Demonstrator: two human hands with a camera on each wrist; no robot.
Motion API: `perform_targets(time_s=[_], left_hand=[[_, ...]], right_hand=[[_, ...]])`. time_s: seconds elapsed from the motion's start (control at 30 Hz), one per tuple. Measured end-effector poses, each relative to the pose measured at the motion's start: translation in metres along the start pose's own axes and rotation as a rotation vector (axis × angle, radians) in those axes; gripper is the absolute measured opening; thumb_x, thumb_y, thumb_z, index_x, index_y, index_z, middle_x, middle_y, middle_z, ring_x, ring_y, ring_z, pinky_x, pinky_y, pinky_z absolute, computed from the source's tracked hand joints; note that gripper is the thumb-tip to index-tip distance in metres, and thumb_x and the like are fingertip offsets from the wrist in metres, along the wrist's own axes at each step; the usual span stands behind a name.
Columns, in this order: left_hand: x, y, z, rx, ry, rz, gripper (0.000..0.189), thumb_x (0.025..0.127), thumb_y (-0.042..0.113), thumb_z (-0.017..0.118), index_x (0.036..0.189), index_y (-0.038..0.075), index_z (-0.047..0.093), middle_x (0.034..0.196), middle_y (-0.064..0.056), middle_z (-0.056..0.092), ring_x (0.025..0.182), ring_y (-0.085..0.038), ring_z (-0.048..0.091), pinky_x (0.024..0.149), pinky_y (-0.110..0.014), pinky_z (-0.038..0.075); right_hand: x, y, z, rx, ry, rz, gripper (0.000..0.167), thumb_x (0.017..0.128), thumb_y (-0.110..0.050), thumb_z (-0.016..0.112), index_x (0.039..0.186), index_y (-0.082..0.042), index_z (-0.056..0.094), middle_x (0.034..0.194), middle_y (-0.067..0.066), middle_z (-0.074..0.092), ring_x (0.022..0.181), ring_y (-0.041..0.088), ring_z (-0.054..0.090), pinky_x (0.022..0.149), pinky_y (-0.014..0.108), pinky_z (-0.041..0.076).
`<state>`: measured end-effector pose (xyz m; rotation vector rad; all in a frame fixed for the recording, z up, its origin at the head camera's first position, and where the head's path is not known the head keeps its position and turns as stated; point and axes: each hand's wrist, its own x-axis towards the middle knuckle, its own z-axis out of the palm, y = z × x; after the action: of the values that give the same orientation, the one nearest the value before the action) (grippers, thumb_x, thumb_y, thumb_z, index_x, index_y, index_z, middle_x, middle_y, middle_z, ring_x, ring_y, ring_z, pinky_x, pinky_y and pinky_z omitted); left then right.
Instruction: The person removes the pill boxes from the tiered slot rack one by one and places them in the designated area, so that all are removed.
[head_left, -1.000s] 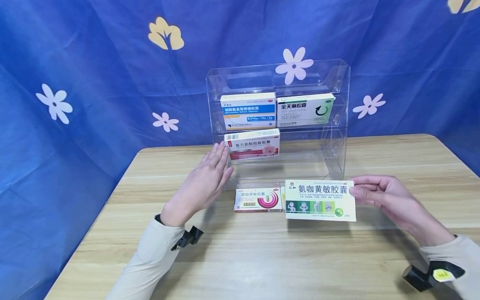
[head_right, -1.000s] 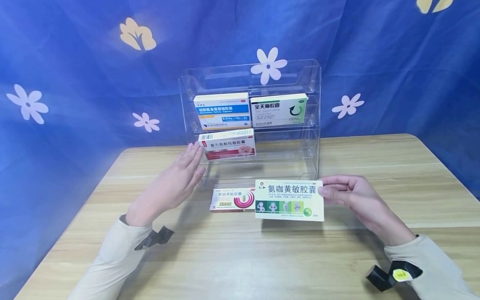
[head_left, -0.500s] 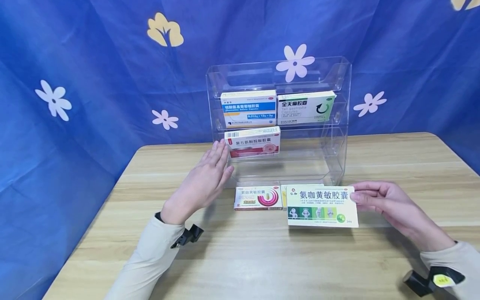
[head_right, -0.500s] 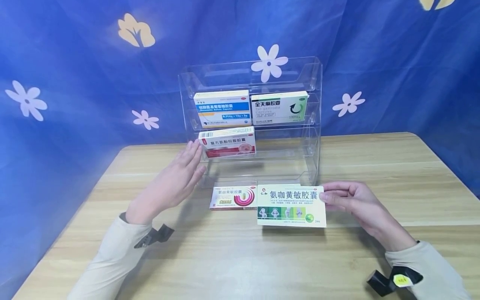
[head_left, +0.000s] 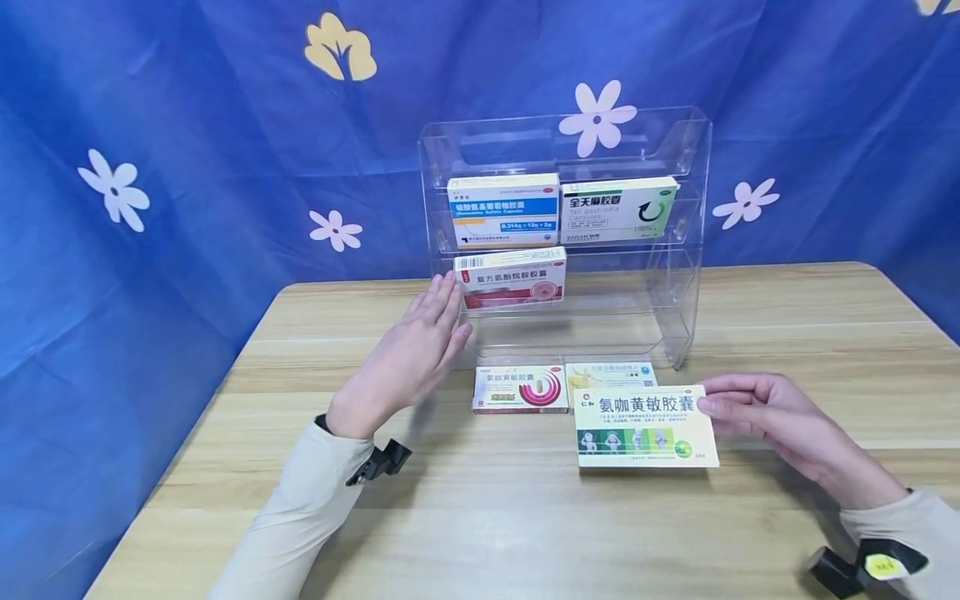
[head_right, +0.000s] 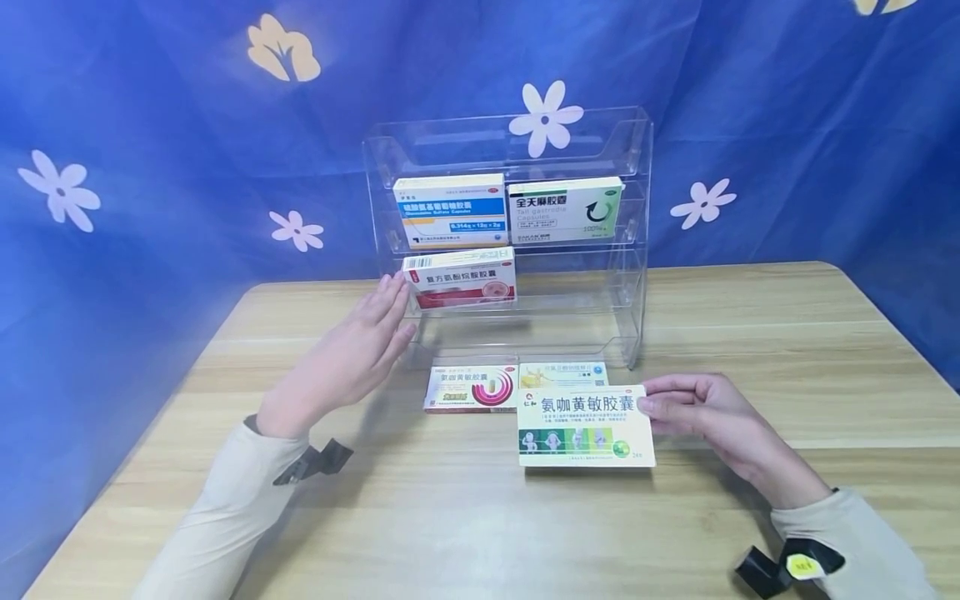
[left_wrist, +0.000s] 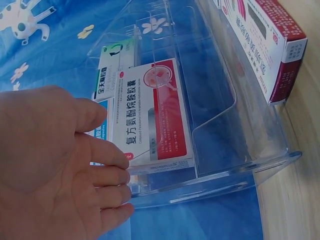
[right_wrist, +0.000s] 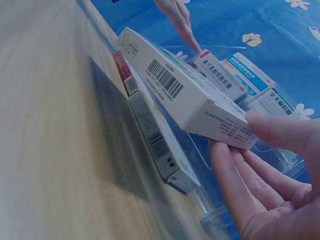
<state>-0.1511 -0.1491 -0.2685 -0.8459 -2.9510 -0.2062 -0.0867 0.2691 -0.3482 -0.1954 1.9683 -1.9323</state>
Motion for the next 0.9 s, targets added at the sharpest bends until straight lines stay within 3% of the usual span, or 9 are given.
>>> perform_targets(time_s=[0.53, 0.9], left_hand=[[0.001, 0.001, 0.0, 0.001, -0.029, -0.025, 0.061, 0.106, 0.034, 0.031, 0.15, -0.007, 0.019, 0.158, -0.021, 0.009, 0.147, -0.031, 0.004, 0.119, -0.046, 0.012], [0.0, 0.001, 0.001, -0.003, -0.012, -0.014, 0.061, 0.106, 0.033, 0.029, 0.149, -0.008, 0.019, 0.158, -0.022, 0.009, 0.146, -0.032, 0.005, 0.119, -0.047, 0.013]], right_hand=[[-0.003, 0.015, 0.002, 0.05, -0.073, 0.047, 0.024, 0.095, 0.0, 0.056, 0.109, -0.015, 0.068, 0.105, 0.004, 0.072, 0.096, 0.021, 0.069, 0.084, 0.034, 0.056], [-0.001, 0.021, -0.002, 0.035, -0.052, 0.086, 0.018, 0.096, -0.003, 0.057, 0.109, -0.009, 0.066, 0.103, 0.002, 0.072, 0.093, 0.019, 0.069, 0.081, 0.035, 0.058]])
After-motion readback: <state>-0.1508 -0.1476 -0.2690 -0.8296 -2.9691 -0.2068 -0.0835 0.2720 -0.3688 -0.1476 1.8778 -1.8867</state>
